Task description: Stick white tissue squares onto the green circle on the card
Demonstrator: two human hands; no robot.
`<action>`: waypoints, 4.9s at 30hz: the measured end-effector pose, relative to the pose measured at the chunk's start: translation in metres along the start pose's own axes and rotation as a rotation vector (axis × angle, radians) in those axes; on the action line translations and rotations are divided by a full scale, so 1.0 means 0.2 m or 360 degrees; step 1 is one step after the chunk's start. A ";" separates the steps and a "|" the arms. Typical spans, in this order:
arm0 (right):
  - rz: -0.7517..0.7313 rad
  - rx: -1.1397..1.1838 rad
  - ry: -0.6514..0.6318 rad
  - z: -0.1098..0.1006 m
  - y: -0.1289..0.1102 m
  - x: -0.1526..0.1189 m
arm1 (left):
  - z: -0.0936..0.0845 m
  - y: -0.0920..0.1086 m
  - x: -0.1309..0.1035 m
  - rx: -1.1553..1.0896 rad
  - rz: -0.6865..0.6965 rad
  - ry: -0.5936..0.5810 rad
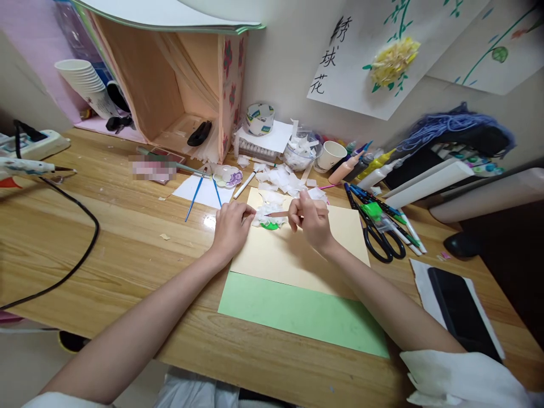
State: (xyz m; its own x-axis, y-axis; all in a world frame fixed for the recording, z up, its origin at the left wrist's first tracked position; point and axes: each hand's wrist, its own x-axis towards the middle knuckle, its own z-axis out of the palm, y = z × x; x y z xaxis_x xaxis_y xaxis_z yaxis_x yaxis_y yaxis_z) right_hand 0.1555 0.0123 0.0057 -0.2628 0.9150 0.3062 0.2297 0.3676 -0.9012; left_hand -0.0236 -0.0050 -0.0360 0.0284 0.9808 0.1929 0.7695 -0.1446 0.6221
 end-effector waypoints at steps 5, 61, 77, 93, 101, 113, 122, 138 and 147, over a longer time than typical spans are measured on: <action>-0.0400 -0.0480 -0.0375 0.04 -0.02 -0.04 | 0.00 0.01 0.00 0.0015 -0.0002 0.0019; -0.0382 -0.0818 -0.0202 -0.15 0.29 0.13 | -0.04 0.00 0.00 -0.0130 0.0095 0.0054; -0.0119 -0.0056 -0.0043 -0.16 0.07 0.11 | -0.08 0.06 -0.02 -0.0396 0.0155 0.0164; -0.0022 0.0059 -0.0063 -0.14 -0.07 0.05 | -0.07 0.08 -0.06 -0.0336 0.0339 -0.0180; -0.0017 0.0056 -0.0426 -0.19 -0.07 0.02 | -0.06 0.09 -0.06 -0.0088 0.0389 -0.0106; -0.0298 -0.0278 -0.0662 -0.10 -0.04 0.00 | -0.08 0.06 -0.04 0.0076 0.0302 -0.0082; -0.0373 -0.0387 -0.0642 -0.09 -0.04 0.00 | -0.07 0.04 -0.02 0.0131 0.0244 -0.0024; -0.0255 -0.0475 -0.0515 -0.05 -0.02 0.02 | -0.03 0.03 -0.01 0.0044 0.0178 -0.0050; 0.0062 -0.0208 -0.0254 0.00 -0.02 0.07 | -0.02 0.03 -0.01 0.0046 0.0176 -0.0063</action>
State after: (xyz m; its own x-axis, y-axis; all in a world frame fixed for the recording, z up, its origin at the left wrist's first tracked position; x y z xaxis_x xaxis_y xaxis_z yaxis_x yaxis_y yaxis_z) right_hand 0.1515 0.0233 0.0132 -0.3940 0.8948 0.2102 0.3596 0.3605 -0.8607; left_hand -0.0227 -0.0082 -0.0299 0.1388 0.9635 0.2289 0.7785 -0.2490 0.5762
